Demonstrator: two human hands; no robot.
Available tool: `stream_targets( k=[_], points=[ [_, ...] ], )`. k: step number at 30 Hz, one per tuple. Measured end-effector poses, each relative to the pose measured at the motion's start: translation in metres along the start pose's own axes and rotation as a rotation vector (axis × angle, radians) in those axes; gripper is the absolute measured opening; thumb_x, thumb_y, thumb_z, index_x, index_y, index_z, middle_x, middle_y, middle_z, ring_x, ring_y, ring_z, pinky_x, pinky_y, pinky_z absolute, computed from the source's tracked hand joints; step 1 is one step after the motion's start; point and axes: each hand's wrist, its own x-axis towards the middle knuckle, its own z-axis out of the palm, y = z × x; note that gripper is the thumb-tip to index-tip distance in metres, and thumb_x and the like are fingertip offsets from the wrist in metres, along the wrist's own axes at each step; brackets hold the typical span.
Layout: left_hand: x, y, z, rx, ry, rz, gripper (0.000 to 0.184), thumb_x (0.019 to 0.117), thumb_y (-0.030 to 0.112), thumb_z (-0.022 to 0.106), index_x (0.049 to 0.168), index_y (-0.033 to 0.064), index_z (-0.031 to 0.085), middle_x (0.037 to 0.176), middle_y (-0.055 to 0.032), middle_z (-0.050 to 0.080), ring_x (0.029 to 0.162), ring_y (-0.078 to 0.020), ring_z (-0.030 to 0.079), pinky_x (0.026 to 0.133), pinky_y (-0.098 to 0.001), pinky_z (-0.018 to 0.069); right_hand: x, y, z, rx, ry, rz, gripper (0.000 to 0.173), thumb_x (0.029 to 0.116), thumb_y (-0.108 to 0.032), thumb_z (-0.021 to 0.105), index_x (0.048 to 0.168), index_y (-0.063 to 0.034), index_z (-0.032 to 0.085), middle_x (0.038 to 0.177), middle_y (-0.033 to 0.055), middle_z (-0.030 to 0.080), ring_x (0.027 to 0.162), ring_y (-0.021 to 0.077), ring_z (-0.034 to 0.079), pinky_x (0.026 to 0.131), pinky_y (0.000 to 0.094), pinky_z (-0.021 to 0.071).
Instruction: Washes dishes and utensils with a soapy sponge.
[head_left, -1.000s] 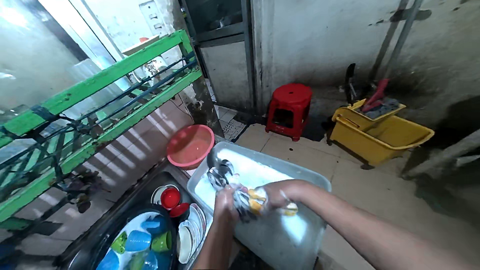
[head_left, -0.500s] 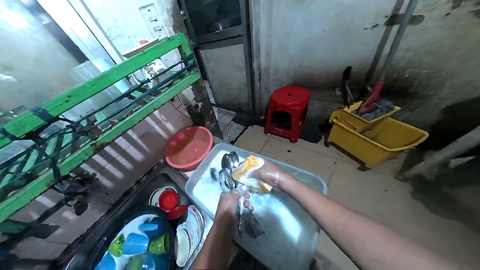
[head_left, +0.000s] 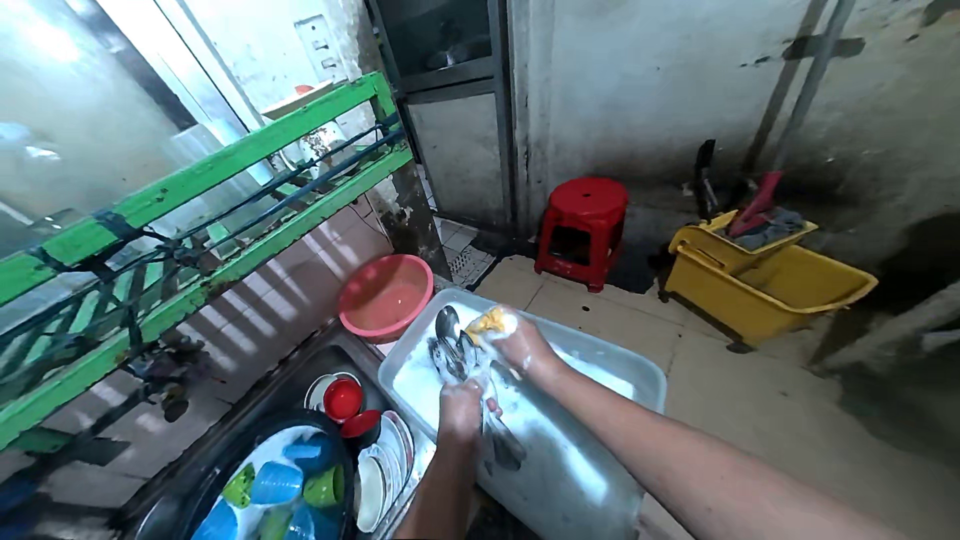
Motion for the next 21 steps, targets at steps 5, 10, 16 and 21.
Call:
stream_targets(
  k=[5, 10, 16, 21],
  points=[
    [0.002, 0.001, -0.002, 0.069, 0.035, 0.003, 0.010, 0.1015, -0.002, 0.053, 0.093, -0.0039, 0.055, 0.059, -0.0050, 0.056, 0.047, -0.0114, 0.056, 0.049, -0.0241, 0.0514, -0.009, -0.001, 0.006, -0.121, -0.211, 0.052, 0.049, 0.1001, -0.019, 0.065, 0.145, -0.0046, 0.051, 0.130, 0.0253, 0.064, 0.124, 0.0404, 0.061, 0.107, 0.0582, 0.0450],
    [0.004, 0.000, -0.001, -0.008, 0.014, -0.007, 0.011, 0.1024, 0.004, 0.058, 0.096, -0.0054, 0.058, 0.059, -0.0065, 0.056, 0.045, -0.0128, 0.055, 0.046, -0.0254, 0.0522, 0.032, 0.007, -0.018, -0.003, 0.147, -0.138, 0.032, 0.0993, -0.019, 0.066, 0.128, -0.0038, 0.065, 0.123, 0.0205, 0.068, 0.116, 0.0370, 0.066, 0.102, 0.0599, 0.0496],
    [0.002, 0.001, -0.003, -0.130, -0.198, 0.011, 0.012, 0.1053, 0.005, 0.052, 0.100, -0.0050, 0.058, 0.063, -0.0072, 0.058, 0.049, -0.0146, 0.058, 0.051, -0.0272, 0.0553, 0.011, 0.011, -0.011, 0.226, -0.095, 0.031, 0.048, 0.1012, -0.036, 0.065, 0.135, -0.0023, 0.059, 0.118, 0.0221, 0.068, 0.108, 0.0339, 0.066, 0.097, 0.0547, 0.0511],
    [0.001, 0.001, -0.001, -0.038, -0.216, -0.035, 0.013, 0.1052, 0.009, 0.055, 0.101, -0.0031, 0.058, 0.066, -0.0074, 0.058, 0.052, -0.0153, 0.059, 0.053, -0.0289, 0.0565, 0.023, 0.011, -0.029, 0.538, 0.337, 0.013, 0.037, 0.1032, -0.024, 0.062, 0.131, 0.0013, 0.060, 0.114, 0.0208, 0.068, 0.103, 0.0295, 0.067, 0.095, 0.0510, 0.0539]
  ],
)
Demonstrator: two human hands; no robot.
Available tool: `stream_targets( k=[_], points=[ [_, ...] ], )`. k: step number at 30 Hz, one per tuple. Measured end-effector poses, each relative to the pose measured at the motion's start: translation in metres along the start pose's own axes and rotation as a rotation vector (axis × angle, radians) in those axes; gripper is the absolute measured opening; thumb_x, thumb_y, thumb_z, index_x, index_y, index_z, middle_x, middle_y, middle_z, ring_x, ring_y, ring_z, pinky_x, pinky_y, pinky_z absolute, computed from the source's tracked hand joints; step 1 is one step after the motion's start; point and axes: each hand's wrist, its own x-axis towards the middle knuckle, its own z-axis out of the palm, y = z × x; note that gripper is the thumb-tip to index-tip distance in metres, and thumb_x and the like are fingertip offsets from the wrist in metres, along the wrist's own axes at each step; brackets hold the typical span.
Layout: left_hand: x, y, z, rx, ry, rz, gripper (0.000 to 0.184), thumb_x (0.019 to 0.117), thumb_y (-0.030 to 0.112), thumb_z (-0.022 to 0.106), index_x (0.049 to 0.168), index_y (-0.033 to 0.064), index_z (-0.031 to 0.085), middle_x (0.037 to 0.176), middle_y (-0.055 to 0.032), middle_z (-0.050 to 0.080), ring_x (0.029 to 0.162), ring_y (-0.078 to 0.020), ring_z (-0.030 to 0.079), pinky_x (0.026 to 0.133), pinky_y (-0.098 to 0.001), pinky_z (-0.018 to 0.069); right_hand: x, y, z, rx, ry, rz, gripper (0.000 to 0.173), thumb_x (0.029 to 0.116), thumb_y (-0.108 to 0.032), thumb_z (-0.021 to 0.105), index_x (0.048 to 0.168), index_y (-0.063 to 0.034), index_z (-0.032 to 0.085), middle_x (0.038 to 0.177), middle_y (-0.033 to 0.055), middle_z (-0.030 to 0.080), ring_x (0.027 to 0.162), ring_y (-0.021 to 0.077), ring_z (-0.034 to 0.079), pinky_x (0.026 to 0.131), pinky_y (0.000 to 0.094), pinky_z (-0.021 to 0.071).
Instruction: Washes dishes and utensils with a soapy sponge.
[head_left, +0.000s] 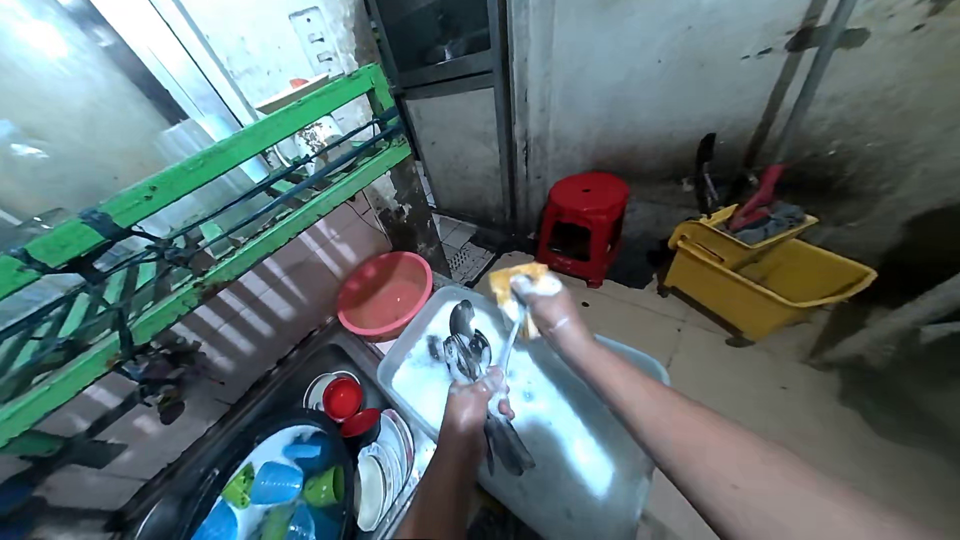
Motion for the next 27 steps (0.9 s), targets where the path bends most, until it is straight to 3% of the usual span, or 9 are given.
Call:
stream_targets(
  k=[4, 7, 9, 14, 17, 20, 23, 25, 27],
  points=[
    [0.001, -0.001, 0.003, -0.008, 0.130, 0.015, 0.012, 0.1043, 0.004, 0.053, 0.095, -0.0030, 0.056, 0.059, -0.0051, 0.054, 0.047, -0.0133, 0.055, 0.049, -0.0264, 0.0528, -0.046, 0.006, 0.020, 0.228, -0.027, 0.258, 0.047, 0.1041, -0.030, 0.060, 0.141, -0.0032, 0.048, 0.107, 0.0186, 0.065, 0.087, 0.0271, 0.066, 0.077, 0.0473, 0.0563],
    [0.000, -0.002, -0.002, 0.000, 0.176, 0.019, 0.017, 0.1074, 0.007, 0.046, 0.096, -0.0026, 0.054, 0.060, -0.0055, 0.056, 0.050, -0.0134, 0.058, 0.051, -0.0266, 0.0534, -0.063, 0.011, 0.028, 0.021, -0.205, 0.286, 0.041, 0.1046, -0.024, 0.060, 0.138, -0.0013, 0.053, 0.111, 0.0203, 0.067, 0.097, 0.0286, 0.068, 0.088, 0.0478, 0.0551],
    [0.003, -0.004, -0.005, -0.082, 0.158, 0.045, 0.026, 0.1097, 0.012, 0.044, 0.099, -0.0043, 0.060, 0.067, -0.0081, 0.062, 0.056, -0.0157, 0.062, 0.057, -0.0294, 0.0558, -0.045, 0.005, 0.013, -0.170, -0.247, 0.226, 0.044, 0.1066, -0.033, 0.056, 0.133, 0.0023, 0.059, 0.114, 0.0251, 0.067, 0.104, 0.0354, 0.066, 0.096, 0.0548, 0.0504],
    [0.009, -0.006, -0.007, -0.246, 0.093, 0.082, 0.019, 0.1027, 0.006, 0.055, 0.116, -0.0047, 0.064, 0.103, -0.0152, 0.071, 0.093, -0.0214, 0.069, 0.082, -0.0379, 0.0585, -0.027, 0.000, -0.014, -0.707, -0.704, 0.241, 0.055, 0.1062, -0.043, 0.053, 0.128, 0.0058, 0.062, 0.123, 0.0287, 0.064, 0.116, 0.0399, 0.062, 0.104, 0.0571, 0.0446],
    [0.006, -0.004, -0.006, -0.330, -0.034, 0.003, 0.016, 0.1022, 0.005, 0.055, 0.111, -0.0043, 0.063, 0.096, -0.0146, 0.072, 0.088, -0.0220, 0.071, 0.080, -0.0382, 0.0601, -0.051, -0.005, -0.006, -0.970, -1.042, 0.205, 0.051, 0.1077, -0.034, 0.051, 0.134, 0.0089, 0.056, 0.132, 0.0346, 0.058, 0.126, 0.0476, 0.055, 0.107, 0.0647, 0.0384],
    [0.009, -0.003, -0.008, -0.420, 0.018, -0.033, 0.014, 0.1041, 0.004, 0.049, 0.110, -0.0035, 0.060, 0.075, -0.0127, 0.067, 0.066, -0.0221, 0.068, 0.066, -0.0372, 0.0606, -0.055, -0.004, -0.014, -1.110, -1.181, 0.248, 0.050, 0.1061, -0.033, 0.054, 0.140, 0.0031, 0.053, 0.133, 0.0328, 0.058, 0.126, 0.0468, 0.055, 0.105, 0.0662, 0.0393],
    [0.010, 0.001, -0.007, -0.402, 0.120, -0.039, 0.014, 0.1055, 0.003, 0.045, 0.112, -0.0027, 0.056, 0.062, -0.0051, 0.054, 0.049, -0.0162, 0.056, 0.053, -0.0327, 0.0572, -0.040, 0.001, -0.032, -1.115, -1.058, 0.280, 0.055, 0.0992, -0.028, 0.068, 0.144, -0.0005, 0.052, 0.134, 0.0307, 0.058, 0.128, 0.0451, 0.055, 0.107, 0.0641, 0.0398],
    [0.007, 0.000, -0.004, -0.280, 0.123, -0.038, 0.013, 0.1043, 0.000, 0.047, 0.111, -0.0044, 0.057, 0.061, -0.0047, 0.053, 0.046, -0.0141, 0.055, 0.049, -0.0291, 0.0550, -0.034, -0.007, -0.038, -0.917, -0.820, 0.339, 0.047, 0.1032, -0.025, 0.063, 0.139, 0.0037, 0.054, 0.131, 0.0271, 0.060, 0.124, 0.0374, 0.058, 0.107, 0.0540, 0.0425],
    [0.003, 0.000, 0.000, -0.128, 0.081, -0.041, 0.008, 0.1038, 0.000, 0.050, 0.109, -0.0028, 0.056, 0.060, -0.0037, 0.053, 0.047, -0.0128, 0.055, 0.048, -0.0265, 0.0538, -0.035, -0.016, -0.038, -0.408, -0.491, 0.379, 0.039, 0.1050, -0.024, 0.060, 0.134, 0.0027, 0.056, 0.109, 0.0188, 0.066, 0.094, 0.0244, 0.066, 0.086, 0.0404, 0.0541]
  ],
)
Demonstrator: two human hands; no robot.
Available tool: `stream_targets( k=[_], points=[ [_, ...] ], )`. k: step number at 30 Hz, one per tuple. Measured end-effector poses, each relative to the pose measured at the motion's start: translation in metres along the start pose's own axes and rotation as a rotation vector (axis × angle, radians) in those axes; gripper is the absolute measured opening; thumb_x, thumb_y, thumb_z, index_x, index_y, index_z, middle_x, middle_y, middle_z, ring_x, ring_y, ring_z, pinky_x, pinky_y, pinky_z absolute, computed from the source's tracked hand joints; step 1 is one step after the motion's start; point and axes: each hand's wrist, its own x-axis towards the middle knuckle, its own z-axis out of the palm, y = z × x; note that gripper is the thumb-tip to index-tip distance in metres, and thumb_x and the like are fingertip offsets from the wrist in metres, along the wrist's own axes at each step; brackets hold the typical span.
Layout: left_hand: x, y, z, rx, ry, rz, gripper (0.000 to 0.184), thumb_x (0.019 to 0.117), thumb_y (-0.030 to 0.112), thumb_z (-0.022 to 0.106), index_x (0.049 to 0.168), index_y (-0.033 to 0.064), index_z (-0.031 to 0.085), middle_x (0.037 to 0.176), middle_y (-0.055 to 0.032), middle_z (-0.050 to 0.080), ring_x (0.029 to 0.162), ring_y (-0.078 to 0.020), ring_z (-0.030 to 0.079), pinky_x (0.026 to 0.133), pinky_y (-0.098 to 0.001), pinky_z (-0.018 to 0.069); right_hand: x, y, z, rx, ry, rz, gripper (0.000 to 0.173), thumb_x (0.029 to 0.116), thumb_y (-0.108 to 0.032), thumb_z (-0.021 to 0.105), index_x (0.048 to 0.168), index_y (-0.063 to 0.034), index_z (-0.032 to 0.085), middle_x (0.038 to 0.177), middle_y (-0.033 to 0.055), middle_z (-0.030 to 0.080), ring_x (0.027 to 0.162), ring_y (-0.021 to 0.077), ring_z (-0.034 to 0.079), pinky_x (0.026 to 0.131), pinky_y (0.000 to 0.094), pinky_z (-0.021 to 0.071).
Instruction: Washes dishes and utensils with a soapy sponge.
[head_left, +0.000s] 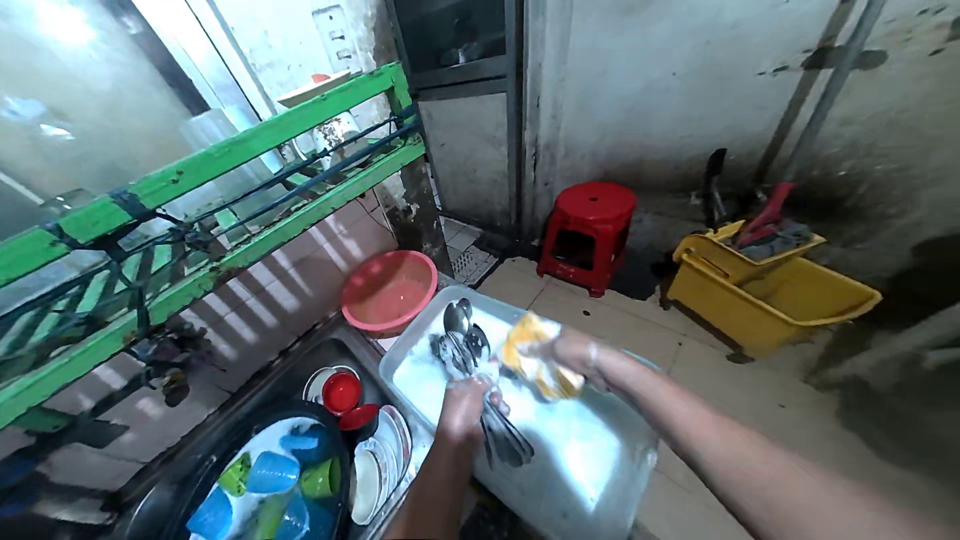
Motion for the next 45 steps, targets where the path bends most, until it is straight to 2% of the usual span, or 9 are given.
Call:
stream_targets(
  k=[2, 4, 10, 16, 23, 30, 36, 41, 45],
  points=[
    [-0.002, -0.002, 0.003, 0.120, -0.025, 0.011, 0.008, 0.1016, -0.002, 0.054, 0.110, -0.0031, 0.055, 0.061, -0.0036, 0.052, 0.047, -0.0124, 0.054, 0.048, -0.0256, 0.0527, -0.012, -0.020, 0.002, 0.587, 0.047, -0.110, 0.026, 0.1058, -0.021, 0.054, 0.127, -0.0058, 0.057, 0.089, 0.0087, 0.068, 0.071, 0.0156, 0.067, 0.063, 0.0328, 0.0578],
    [-0.002, -0.005, 0.005, 0.269, -0.029, 0.042, 0.007, 0.0995, -0.001, 0.059, 0.105, -0.0030, 0.055, 0.060, -0.0029, 0.052, 0.047, -0.0116, 0.053, 0.049, -0.0252, 0.0518, -0.015, -0.040, 0.002, 0.855, -0.034, -0.197, 0.021, 0.1045, -0.021, 0.053, 0.121, -0.0078, 0.059, 0.085, 0.0075, 0.069, 0.068, 0.0159, 0.069, 0.060, 0.0338, 0.0602],
    [-0.004, -0.007, 0.014, 0.631, 0.022, 0.098, 0.021, 0.0967, 0.017, 0.072, 0.097, -0.0020, 0.062, 0.068, -0.0026, 0.056, 0.055, -0.0091, 0.053, 0.057, -0.0255, 0.0496, -0.018, -0.083, 0.003, 0.363, 0.022, -0.185, 0.037, 0.1017, -0.011, 0.062, 0.137, -0.0045, 0.054, 0.104, 0.0161, 0.067, 0.084, 0.0225, 0.067, 0.077, 0.0406, 0.0571],
    [-0.005, -0.007, 0.014, 0.717, -0.010, 0.074, 0.016, 0.0962, 0.011, 0.070, 0.102, -0.0028, 0.063, 0.074, -0.0038, 0.059, 0.059, -0.0095, 0.057, 0.061, -0.0259, 0.0525, -0.032, -0.123, -0.036, 0.395, 0.178, -0.430, 0.029, 0.1025, -0.007, 0.055, 0.131, -0.0040, 0.058, 0.099, 0.0121, 0.068, 0.079, 0.0176, 0.067, 0.072, 0.0363, 0.0580],
    [0.002, -0.006, 0.004, 0.203, 0.070, -0.069, 0.007, 0.1028, 0.003, 0.053, 0.101, -0.0016, 0.059, 0.068, -0.0052, 0.056, 0.049, -0.0112, 0.053, 0.047, -0.0243, 0.0497, -0.063, -0.158, -0.053, 0.342, 0.258, -0.630, 0.034, 0.0967, -0.004, 0.063, 0.131, -0.0082, 0.060, 0.100, 0.0110, 0.071, 0.080, 0.0174, 0.070, 0.072, 0.0357, 0.0601],
    [-0.007, 0.004, 0.005, -0.259, -0.221, -0.102, 0.020, 0.1078, 0.006, 0.040, 0.118, -0.0047, 0.053, 0.094, -0.0221, 0.072, 0.082, -0.0334, 0.074, 0.072, -0.0456, 0.0638, -0.019, -0.095, -0.033, 0.523, -0.189, -0.520, 0.021, 0.1016, -0.003, 0.048, 0.118, -0.0070, 0.060, 0.085, 0.0043, 0.069, 0.069, 0.0109, 0.067, 0.060, 0.0277, 0.0589],
    [-0.005, 0.002, -0.007, -0.154, -0.554, -0.194, 0.046, 0.1117, 0.024, 0.021, 0.104, 0.0011, 0.060, 0.073, -0.0058, 0.064, 0.060, -0.0153, 0.064, 0.059, -0.0302, 0.0586, 0.032, -0.042, -0.017, 0.728, -0.445, -0.374, 0.019, 0.1041, -0.009, 0.045, 0.113, -0.0089, 0.061, 0.087, 0.0056, 0.072, 0.073, 0.0126, 0.070, 0.064, 0.0290, 0.0610],
    [-0.002, 0.000, -0.003, -0.144, -0.256, -0.140, 0.024, 0.1095, 0.013, 0.043, 0.104, -0.0024, 0.060, 0.071, -0.0093, 0.064, 0.059, -0.0184, 0.066, 0.057, -0.0320, 0.0596, 0.027, -0.035, -0.025, 0.758, -0.226, -0.373, 0.020, 0.1042, -0.007, 0.042, 0.115, -0.0078, 0.059, 0.084, 0.0052, 0.071, 0.069, 0.0135, 0.070, 0.061, 0.0306, 0.0608],
    [0.001, 0.001, 0.004, -0.057, 0.034, -0.056, 0.009, 0.1039, 0.001, 0.051, 0.100, -0.0053, 0.056, 0.069, -0.0121, 0.063, 0.056, -0.0191, 0.065, 0.053, -0.0303, 0.0583, 0.009, -0.022, 0.000, 0.434, -0.097, -0.317, 0.041, 0.0986, -0.005, 0.057, 0.139, -0.0078, 0.053, 0.100, 0.0104, 0.070, 0.079, 0.0174, 0.069, 0.070, 0.0346, 0.0595]
  ],
)
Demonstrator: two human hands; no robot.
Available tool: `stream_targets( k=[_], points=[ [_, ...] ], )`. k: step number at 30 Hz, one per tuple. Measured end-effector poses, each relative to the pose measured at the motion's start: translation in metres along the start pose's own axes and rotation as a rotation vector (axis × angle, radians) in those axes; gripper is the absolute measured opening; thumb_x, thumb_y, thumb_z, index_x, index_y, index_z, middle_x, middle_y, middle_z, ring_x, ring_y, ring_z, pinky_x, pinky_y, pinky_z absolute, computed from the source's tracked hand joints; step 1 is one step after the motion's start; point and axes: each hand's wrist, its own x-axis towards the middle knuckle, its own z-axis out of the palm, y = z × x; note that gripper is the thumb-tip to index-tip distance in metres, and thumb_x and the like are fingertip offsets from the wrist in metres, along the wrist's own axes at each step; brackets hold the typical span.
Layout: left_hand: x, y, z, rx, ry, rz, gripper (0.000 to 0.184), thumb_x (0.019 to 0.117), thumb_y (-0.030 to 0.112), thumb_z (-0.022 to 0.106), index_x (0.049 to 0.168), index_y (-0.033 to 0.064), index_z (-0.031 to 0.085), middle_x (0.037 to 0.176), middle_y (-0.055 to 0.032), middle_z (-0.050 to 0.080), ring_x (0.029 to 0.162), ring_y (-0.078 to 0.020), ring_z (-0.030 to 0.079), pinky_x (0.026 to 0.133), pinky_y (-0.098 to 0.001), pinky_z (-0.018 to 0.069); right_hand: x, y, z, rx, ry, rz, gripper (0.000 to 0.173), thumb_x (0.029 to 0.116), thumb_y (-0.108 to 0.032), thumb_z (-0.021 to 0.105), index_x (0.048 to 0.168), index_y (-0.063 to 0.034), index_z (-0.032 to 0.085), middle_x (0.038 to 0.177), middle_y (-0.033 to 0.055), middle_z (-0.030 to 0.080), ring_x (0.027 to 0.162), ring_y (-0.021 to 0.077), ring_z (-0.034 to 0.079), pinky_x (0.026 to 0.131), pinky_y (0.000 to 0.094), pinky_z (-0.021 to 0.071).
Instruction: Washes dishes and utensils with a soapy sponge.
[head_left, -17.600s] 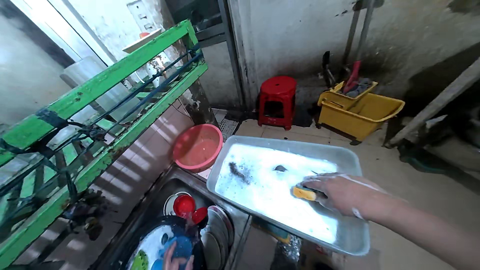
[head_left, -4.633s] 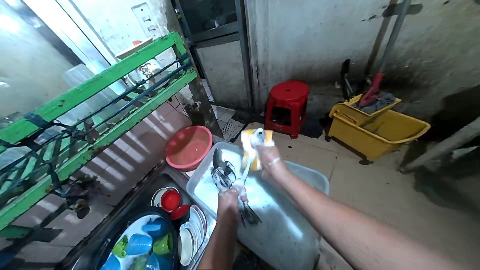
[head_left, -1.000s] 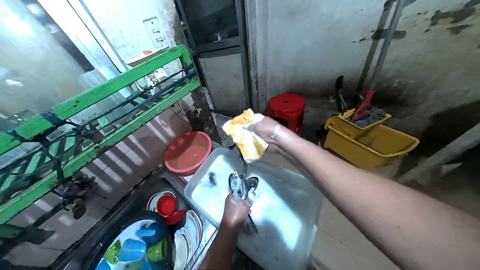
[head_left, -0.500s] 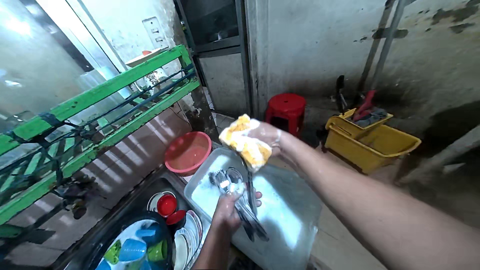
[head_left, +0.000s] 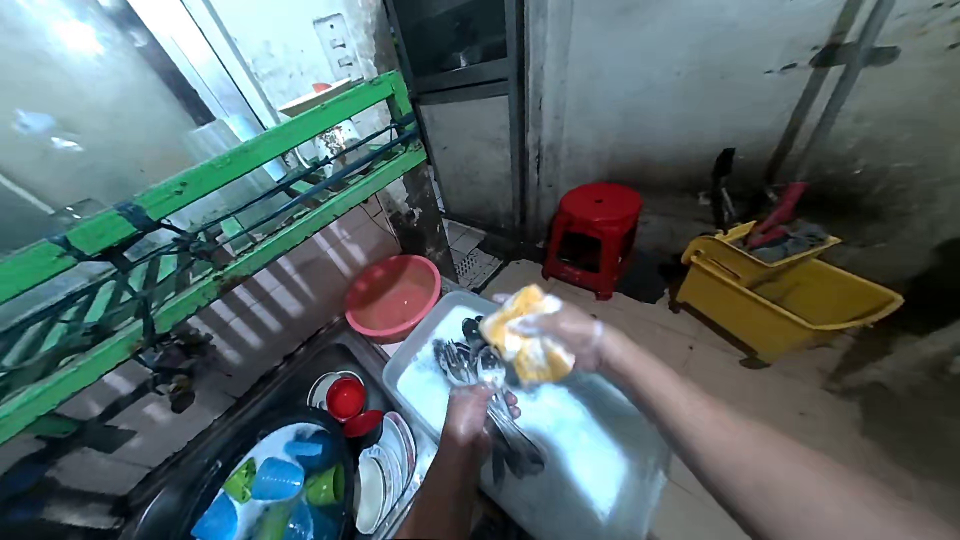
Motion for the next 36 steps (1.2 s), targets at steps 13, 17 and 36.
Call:
stream_targets(
  k=[13, 17, 36],
  points=[
    [-0.002, -0.002, -0.004, 0.214, 0.146, 0.155, 0.026, 0.1093, 0.013, 0.044, 0.103, -0.0042, 0.062, 0.080, -0.0097, 0.062, 0.068, -0.0150, 0.062, 0.065, -0.0301, 0.0553, 0.000, 0.029, 0.043, -0.466, 0.143, -0.012, 0.044, 0.0917, -0.004, 0.072, 0.133, 0.0034, 0.060, 0.131, 0.0232, 0.063, 0.121, 0.0334, 0.061, 0.108, 0.0492, 0.0460],
    [0.005, -0.005, -0.005, 0.110, -0.044, 0.090, 0.026, 0.1080, 0.009, 0.046, 0.090, -0.0017, 0.062, 0.068, -0.0058, 0.060, 0.055, -0.0110, 0.058, 0.054, -0.0233, 0.0524, 0.016, 0.025, 0.031, -0.580, 0.206, 0.007, 0.042, 0.0944, -0.011, 0.072, 0.134, -0.0002, 0.061, 0.128, 0.0245, 0.064, 0.121, 0.0374, 0.061, 0.106, 0.0553, 0.0464],
    [0.004, -0.010, -0.005, 0.301, 0.125, 0.224, 0.019, 0.0996, 0.001, 0.058, 0.081, -0.0010, 0.060, 0.063, -0.0066, 0.059, 0.055, -0.0135, 0.058, 0.056, -0.0273, 0.0520, 0.018, 0.041, 0.039, -0.842, 0.091, 0.002, 0.045, 0.1021, -0.015, 0.060, 0.145, -0.0070, 0.052, 0.128, 0.0247, 0.066, 0.120, 0.0419, 0.063, 0.104, 0.0593, 0.0471]
  ],
)
